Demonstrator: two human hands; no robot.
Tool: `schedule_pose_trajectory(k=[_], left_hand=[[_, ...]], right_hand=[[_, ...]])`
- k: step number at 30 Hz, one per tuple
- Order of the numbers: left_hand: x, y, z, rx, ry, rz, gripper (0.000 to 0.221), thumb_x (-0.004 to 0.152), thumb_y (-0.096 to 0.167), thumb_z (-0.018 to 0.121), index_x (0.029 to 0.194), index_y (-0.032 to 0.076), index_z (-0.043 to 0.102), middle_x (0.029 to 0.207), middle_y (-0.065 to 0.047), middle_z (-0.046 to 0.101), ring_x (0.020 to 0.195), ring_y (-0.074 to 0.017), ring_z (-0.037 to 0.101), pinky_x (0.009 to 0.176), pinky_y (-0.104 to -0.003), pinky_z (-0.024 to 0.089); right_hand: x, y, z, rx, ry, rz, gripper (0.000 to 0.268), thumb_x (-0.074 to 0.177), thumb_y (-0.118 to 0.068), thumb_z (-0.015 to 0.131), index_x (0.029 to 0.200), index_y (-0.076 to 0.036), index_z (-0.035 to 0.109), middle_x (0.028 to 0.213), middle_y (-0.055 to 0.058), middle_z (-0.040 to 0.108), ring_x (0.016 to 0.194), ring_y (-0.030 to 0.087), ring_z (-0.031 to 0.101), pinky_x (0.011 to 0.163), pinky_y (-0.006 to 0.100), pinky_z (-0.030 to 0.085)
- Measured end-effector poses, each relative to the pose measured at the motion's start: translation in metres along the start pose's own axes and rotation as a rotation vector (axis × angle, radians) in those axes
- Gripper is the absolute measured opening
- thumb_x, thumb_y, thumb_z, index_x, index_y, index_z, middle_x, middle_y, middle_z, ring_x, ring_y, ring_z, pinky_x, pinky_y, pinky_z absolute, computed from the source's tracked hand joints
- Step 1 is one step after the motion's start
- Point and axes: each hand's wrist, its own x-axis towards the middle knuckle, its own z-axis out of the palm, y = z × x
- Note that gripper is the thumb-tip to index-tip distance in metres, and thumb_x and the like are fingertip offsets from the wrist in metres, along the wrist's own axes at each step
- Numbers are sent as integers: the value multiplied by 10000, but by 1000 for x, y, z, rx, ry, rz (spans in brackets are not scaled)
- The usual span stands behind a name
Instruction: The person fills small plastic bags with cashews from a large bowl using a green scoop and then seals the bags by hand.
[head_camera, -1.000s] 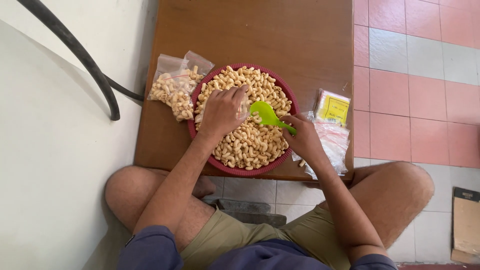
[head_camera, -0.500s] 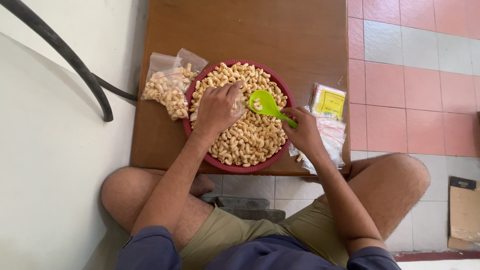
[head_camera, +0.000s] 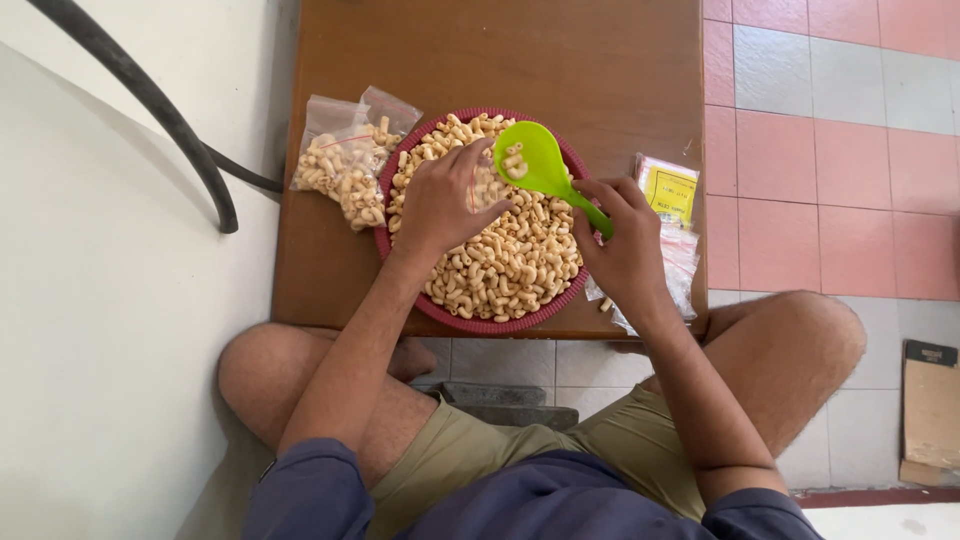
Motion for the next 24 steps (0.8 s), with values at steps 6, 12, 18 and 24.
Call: schedule_pose_trajectory(k=[6,12,18,24], left_hand=[[-3,1,-7,-418,84,-131,861,778,514,935,1473,149,581,1161,-95,733,985,-275,798,929,-476,589],[-1,16,-18,-610,122,-170,763,767,411,1003,1367,95,652,1117,-155,727,964,-350,801,897,-448,598],[2,19,-26,-686,111,-169,759,781,390,991,1384,86,646,1099,-146,727,880,-263,794,864,-418,600],[3,16,-27,-704,135,-135,829,775,379,1016,1442,88,619,1112,-158,741,891,-271,781,862,-428,622]], right_hand=[[4,-27,10,-122,96,-185,303,988,110,727,1282,40,755,1140,263,647,775,427,754,613,434,618],[2,-34,21,-228,181,-311,322,989,101,737,1293,-4,756,1169,212,637,914,438,785,699,473,662],[1,-33,18,-259,210,-323,322,992,64,753,1293,-48,772,1171,174,627,910,385,790,680,430,646],[-1,-20,7,-248,245,-252,349,1011,88,733,1343,-19,745,1146,202,612,887,395,762,643,424,611]])
